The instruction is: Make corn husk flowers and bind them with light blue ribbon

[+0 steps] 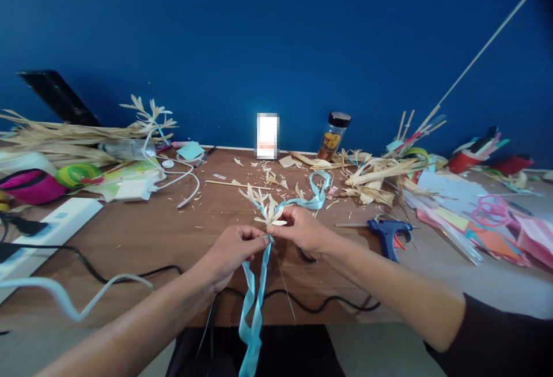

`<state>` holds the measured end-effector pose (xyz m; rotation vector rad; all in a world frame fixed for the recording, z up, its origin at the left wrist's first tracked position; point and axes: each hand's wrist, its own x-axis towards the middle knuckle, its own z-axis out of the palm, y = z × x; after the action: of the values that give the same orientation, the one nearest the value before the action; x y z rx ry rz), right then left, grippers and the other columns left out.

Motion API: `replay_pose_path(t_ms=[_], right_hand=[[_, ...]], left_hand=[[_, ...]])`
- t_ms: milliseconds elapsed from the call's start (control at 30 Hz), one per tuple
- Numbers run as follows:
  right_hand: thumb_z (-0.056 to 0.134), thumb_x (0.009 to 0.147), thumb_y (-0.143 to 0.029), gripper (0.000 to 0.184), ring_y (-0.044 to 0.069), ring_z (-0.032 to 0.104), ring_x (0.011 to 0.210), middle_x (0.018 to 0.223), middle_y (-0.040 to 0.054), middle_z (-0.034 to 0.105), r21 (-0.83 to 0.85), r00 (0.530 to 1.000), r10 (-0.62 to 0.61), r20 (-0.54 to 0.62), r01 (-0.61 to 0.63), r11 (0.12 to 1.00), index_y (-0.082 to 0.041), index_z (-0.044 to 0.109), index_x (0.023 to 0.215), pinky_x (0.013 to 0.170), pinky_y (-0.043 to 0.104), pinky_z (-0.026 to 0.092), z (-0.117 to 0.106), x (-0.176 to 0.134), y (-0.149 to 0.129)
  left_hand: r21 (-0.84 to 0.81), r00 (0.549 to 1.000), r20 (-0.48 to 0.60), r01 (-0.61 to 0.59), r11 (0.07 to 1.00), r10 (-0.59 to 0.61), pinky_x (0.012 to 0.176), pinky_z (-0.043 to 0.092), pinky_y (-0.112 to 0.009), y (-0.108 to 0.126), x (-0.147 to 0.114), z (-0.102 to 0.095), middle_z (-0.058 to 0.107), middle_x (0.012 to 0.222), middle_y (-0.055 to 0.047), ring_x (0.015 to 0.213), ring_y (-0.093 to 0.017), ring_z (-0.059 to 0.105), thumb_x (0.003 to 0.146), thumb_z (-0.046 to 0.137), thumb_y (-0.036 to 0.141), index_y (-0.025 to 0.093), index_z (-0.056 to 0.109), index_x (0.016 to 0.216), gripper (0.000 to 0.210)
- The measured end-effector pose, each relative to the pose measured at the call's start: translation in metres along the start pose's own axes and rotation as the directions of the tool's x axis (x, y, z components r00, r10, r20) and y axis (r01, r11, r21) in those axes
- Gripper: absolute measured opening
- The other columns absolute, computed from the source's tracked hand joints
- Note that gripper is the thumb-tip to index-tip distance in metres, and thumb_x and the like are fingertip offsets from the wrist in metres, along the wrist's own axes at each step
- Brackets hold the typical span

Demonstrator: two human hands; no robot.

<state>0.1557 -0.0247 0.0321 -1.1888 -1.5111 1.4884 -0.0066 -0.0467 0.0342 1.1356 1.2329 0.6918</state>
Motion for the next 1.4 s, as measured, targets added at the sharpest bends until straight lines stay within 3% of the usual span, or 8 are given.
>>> replay_pose_path(t_ms=[300,500,833,1000,1133,1267,1333,1400], right_hand=[[0.064,0.066,-0.018,0.007,0.01,0.049,0.056,0.058,-0.0027,0.055,-0.428,0.98,-0.199,-0.025,0.169,0.888,-0.015,0.058,0.063,0.052,0.021,0.036,0.001,-0.005,-0.009],[0.061,0.066,-0.013,0.003,0.012,0.053,0.061,0.063,0.0,0.062,-0.545,0.959,-0.278,-0.061,0.202,0.814,-0.015,0.059,0.064,0.058,0.023,0.038,0.006,-0.007,-0.006],[0.063,0.066,-0.017,0.004,0.016,0.055,0.066,0.069,0.0015,0.065,-0.583,0.952,-0.284,-0.11,0.17,0.795,-0.02,0.062,0.068,0.062,0.028,0.037,0.009,-0.003,0.001],[0.061,0.069,-0.017,0.005,0.017,0.055,0.066,0.069,0.0012,0.064,-0.518,0.954,-0.276,-0.113,0.18,0.836,-0.02,0.064,0.071,0.063,0.028,0.037,0.01,-0.003,-0.003],[0.052,0.077,-0.018,0.013,0.015,0.056,0.066,0.073,0.0014,0.064,-0.334,0.962,-0.259,-0.081,0.218,0.917,-0.02,0.061,0.086,0.062,0.027,0.04,0.009,-0.004,-0.002],[0.055,0.076,-0.024,0.007,0.014,0.054,0.065,0.072,0.0011,0.062,-0.25,0.96,-0.221,-0.171,0.175,0.952,-0.019,0.058,0.08,0.061,0.026,0.04,0.007,-0.004,0.001],[0.057,0.075,-0.029,0.012,0.013,0.051,0.06,0.064,0.0,0.059,-0.215,0.973,-0.128,-0.194,0.085,0.973,-0.017,0.06,0.071,0.059,0.026,0.038,0.007,-0.004,0.002],[0.057,0.075,-0.037,0.022,0.011,0.046,0.054,0.059,-0.0012,0.056,-0.06,0.991,0.049,-0.126,-0.057,0.997,-0.016,0.062,0.068,0.055,0.025,0.035,0.008,-0.003,0.001]], left_hand=[[-0.034,1.0,0.014,0.008,0.999,-0.008,0.044,0.023,-0.021,0.003,-0.004,0.005,0.047,0.048,0.005,0.044,-0.006,0.031,0.061,0.064,0.026,0.012,0.062,0.056,0.015],[-0.049,1.0,0.021,0.013,0.999,-0.012,0.045,0.024,-0.021,0.0,-0.006,0.008,0.052,0.051,0.004,0.045,-0.007,0.034,0.059,0.066,0.028,0.012,0.063,0.063,0.016],[-0.074,0.989,-0.148,-0.036,0.997,0.025,0.044,0.024,-0.021,-0.012,-0.001,0.019,0.046,0.047,0.006,0.042,-0.007,0.035,0.06,0.063,0.026,0.013,0.059,0.06,0.013],[-0.08,0.985,-0.166,-0.049,0.996,0.036,0.043,0.022,-0.021,-0.007,0.001,0.016,0.043,0.044,0.007,0.042,-0.006,0.032,0.06,0.063,0.026,0.014,0.054,0.052,0.017],[-0.074,0.983,-0.172,-0.079,0.994,0.065,0.045,0.023,-0.021,-0.006,0.002,0.007,0.045,0.049,0.006,0.045,-0.006,0.033,0.06,0.065,0.028,0.013,0.056,0.057,0.018],[-0.089,0.986,-0.157,-0.067,0.994,0.052,0.046,0.025,-0.021,-0.004,0.002,-0.001,0.046,0.051,0.006,0.046,-0.006,0.034,0.06,0.067,0.029,0.013,0.057,0.059,0.019],[-0.105,0.99,-0.13,-0.059,0.993,0.045,0.046,0.026,-0.021,-0.001,0.001,-0.002,0.046,0.051,0.006,0.045,-0.006,0.035,0.059,0.067,0.03,0.013,0.057,0.058,0.02],[-0.122,0.994,-0.099,-0.055,0.991,0.043,0.046,0.026,-0.021,0.003,-0.001,-0.003,0.045,0.049,0.006,0.045,-0.006,0.036,0.058,0.068,0.031,0.013,0.057,0.057,0.021]])
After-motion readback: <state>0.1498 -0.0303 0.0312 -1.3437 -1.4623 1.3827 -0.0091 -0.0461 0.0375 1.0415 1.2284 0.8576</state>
